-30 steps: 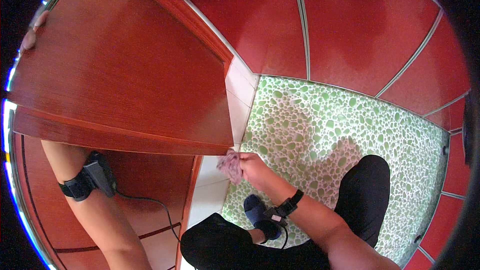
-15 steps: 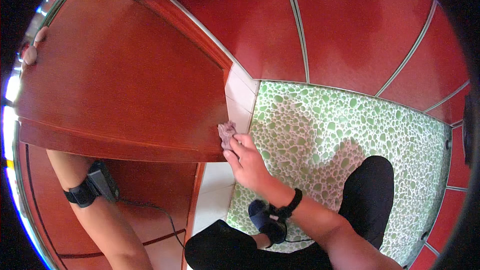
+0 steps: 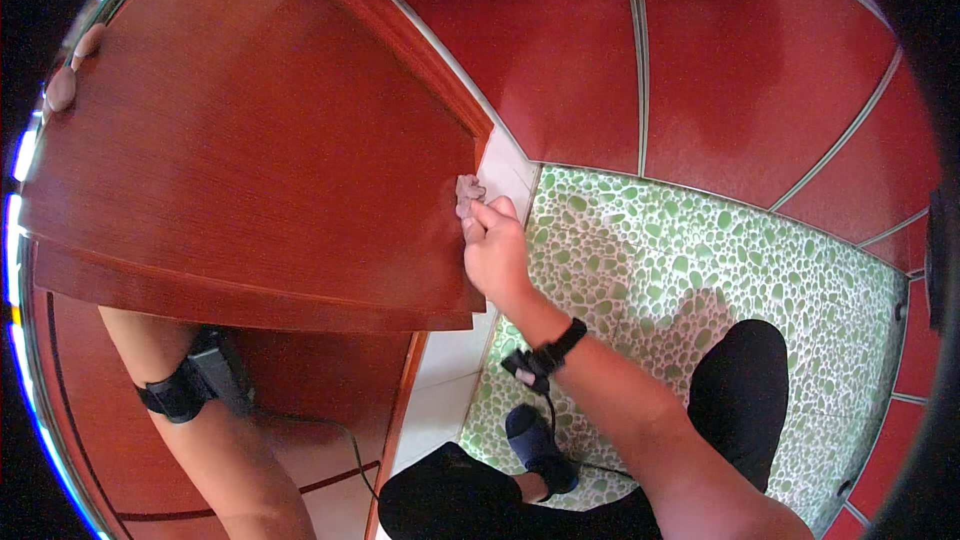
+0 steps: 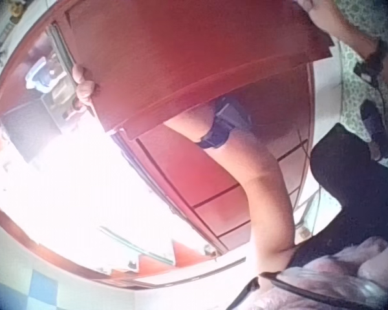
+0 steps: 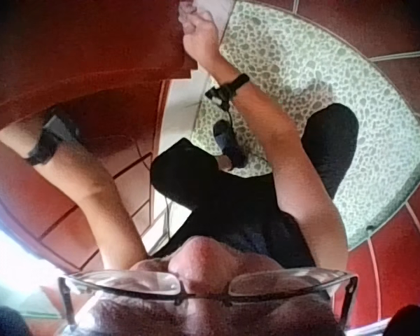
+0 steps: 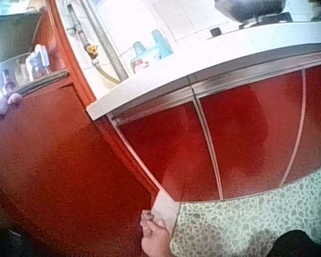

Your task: Clean the kitchen cabinet doors using a rag and a steel wool pad.

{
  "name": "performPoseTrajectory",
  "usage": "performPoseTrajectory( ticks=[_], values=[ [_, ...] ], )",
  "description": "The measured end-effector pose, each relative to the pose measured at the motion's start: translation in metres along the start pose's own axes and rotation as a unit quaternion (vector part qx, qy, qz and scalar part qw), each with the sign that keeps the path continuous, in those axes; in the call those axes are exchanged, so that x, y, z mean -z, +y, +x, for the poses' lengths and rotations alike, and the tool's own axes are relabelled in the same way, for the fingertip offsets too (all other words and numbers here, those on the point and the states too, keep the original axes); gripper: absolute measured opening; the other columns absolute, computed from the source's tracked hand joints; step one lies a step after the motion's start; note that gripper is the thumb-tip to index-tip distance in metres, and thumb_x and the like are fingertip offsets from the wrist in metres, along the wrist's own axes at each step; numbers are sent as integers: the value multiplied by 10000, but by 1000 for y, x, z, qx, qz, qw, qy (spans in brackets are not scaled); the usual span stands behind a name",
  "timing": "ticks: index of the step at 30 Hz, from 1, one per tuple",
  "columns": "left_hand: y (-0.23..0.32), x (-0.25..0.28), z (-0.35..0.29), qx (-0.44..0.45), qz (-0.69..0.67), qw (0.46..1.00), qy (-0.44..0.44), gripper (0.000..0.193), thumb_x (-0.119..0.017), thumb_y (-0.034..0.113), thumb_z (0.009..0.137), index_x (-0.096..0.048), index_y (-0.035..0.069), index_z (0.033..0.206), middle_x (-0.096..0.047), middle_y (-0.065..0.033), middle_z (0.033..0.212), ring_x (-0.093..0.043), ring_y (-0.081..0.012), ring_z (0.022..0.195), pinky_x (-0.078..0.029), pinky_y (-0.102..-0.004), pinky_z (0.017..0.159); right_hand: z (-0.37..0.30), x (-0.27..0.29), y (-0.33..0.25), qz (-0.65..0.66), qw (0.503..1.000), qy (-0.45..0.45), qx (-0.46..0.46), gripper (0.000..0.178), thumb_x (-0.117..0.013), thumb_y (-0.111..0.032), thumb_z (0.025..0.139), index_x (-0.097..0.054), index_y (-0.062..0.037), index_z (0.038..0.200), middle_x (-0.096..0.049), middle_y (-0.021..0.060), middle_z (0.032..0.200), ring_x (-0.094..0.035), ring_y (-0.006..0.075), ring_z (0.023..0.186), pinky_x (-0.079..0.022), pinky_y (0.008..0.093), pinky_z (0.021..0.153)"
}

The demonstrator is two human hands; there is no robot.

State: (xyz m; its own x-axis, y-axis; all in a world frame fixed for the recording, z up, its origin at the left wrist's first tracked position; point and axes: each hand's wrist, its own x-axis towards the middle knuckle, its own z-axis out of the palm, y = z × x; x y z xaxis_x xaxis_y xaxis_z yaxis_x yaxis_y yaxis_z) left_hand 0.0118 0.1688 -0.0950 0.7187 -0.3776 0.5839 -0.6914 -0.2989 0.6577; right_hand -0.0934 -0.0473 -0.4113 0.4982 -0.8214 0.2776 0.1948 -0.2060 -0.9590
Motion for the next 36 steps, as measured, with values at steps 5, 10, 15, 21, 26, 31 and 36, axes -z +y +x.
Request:
performPoseTrajectory(
  ticks=[5,10,15,21,26,31,36],
  values=[
    [-11,30,5,69,-95,992,38,497,-534,302,1090,-485,-23,1462,-593,-159,1401,-591,-282,1185,-472,-423,1017,-75,7,-67,120,992,-42,24,210,-587,80,923,-686,46,1105,-598,220,1000,-619,324,865,-523,398,790],
    [16,-6,7,43,-123,991,44,478,-528,290,1093,-490,-27,1448,-592,-153,1389,-588,-276,1177,-472,-416,1007,-39,5,-7,-16,999,-25,-36,247,-609,120,880,-688,44,1101,-608,227,1031,-625,353,920,-527,396,802],
    [41,1,-16,-21,-191,953,-233,428,-523,276,1093,-535,-29,1393,-632,-152,1318,-609,-251,1113,-491,-396,950,-53,-6,-69,121,991,19,52,294,-537,155,874,-689,70,1110,-604,209,1016,-628,349,908,-542,411,791],
    [5,-7,4,97,-158,973,140,407,-506,248,1099,-530,-29,1396,-635,-155,1311,-611,-253,1103,-491,-387,938,-67,-10,-65,46,997,18,54,280,-520,141,878,-668,70,1105,-592,223,1061,-627,365,1027,-533,427,895],
    [34,-26,-12,-44,-68,997,5,389,-501,220,1100,-526,-33,1395,-635,-160,1308,-609,-249,1099,-488,-378,945,-51,-3,-56,59,995,3,-78,350,-500,193,854,-692,19,1089,-609,181,1059,-629,352,1056,-532,396,959],
    [29,-10,-9,31,-310,939,-144,347,-488,173,1099,-542,-42,1366,-643,-169,1282,-616,-244,1083,-504,-384,933,-53,-2,-120,47,998,-2,32,247,-563,115,893,-692,3,1071,-577,191,980,-623,379,905,-532,443,822],
    [37,-13,2,23,-179,981,-64,344,-500,176,1095,-540,-43,1357,-641,-166,1271,-620,-247,1069,-521,-388,914,-43,-8,-76,163,984,20,72,407,-509,147,870,-684,4,1208,-622,234,1206,-619,357,1041,-541,432,947]
  ],
)
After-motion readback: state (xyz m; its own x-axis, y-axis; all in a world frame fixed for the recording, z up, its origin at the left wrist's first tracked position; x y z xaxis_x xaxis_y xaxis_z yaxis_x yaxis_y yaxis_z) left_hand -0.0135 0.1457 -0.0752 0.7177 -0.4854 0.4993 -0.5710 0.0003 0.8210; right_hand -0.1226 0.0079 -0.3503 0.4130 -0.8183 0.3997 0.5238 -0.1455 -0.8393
